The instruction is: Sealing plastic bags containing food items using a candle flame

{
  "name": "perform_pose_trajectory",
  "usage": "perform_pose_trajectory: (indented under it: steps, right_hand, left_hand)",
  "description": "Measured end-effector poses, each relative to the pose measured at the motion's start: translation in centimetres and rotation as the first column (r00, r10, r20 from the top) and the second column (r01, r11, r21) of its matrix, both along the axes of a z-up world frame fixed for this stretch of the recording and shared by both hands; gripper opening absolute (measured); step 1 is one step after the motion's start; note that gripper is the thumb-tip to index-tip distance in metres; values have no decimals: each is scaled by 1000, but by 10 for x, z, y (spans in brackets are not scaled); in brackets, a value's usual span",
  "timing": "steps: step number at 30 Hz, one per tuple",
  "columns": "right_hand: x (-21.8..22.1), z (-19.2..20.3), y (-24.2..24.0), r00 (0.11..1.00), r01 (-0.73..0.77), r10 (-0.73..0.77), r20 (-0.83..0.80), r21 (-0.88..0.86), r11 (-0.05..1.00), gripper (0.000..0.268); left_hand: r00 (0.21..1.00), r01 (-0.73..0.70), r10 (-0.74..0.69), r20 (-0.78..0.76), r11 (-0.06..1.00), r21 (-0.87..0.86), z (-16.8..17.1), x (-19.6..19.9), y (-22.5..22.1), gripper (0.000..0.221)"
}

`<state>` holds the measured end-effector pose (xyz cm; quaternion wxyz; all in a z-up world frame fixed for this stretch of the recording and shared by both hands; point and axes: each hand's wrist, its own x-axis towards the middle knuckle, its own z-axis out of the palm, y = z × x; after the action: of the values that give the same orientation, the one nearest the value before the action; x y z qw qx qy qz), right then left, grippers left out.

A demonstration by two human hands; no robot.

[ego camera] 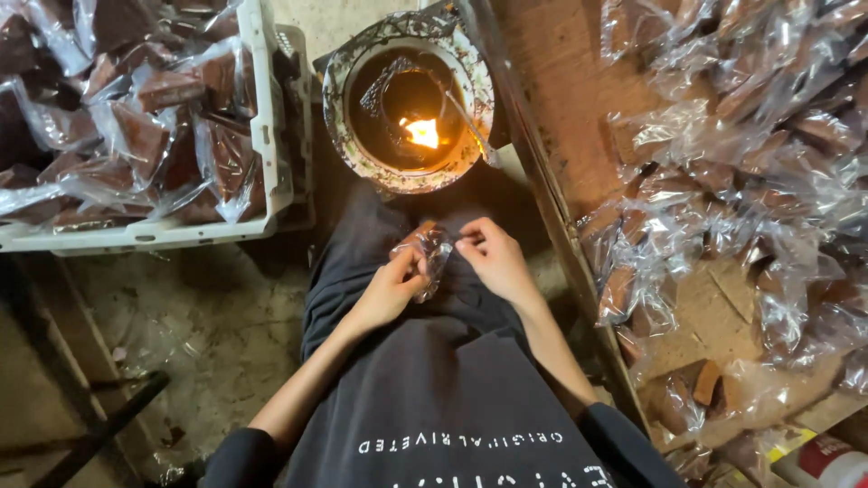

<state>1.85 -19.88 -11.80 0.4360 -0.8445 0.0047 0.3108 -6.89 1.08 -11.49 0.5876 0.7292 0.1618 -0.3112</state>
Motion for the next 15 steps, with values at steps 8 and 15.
perform_pose_trajectory:
  steps: [8,15]
  right_hand:
    - [27,44,58,762,-607,641,94,-242,757,57]
    - [26,17,40,893,-371,358,273,-6,929,35]
  left_hand:
    - [980,-196,197,1,972,-132,-1,-6,6,11]
    - [521,-719,830,199,552,-422,9,-4,16,28]
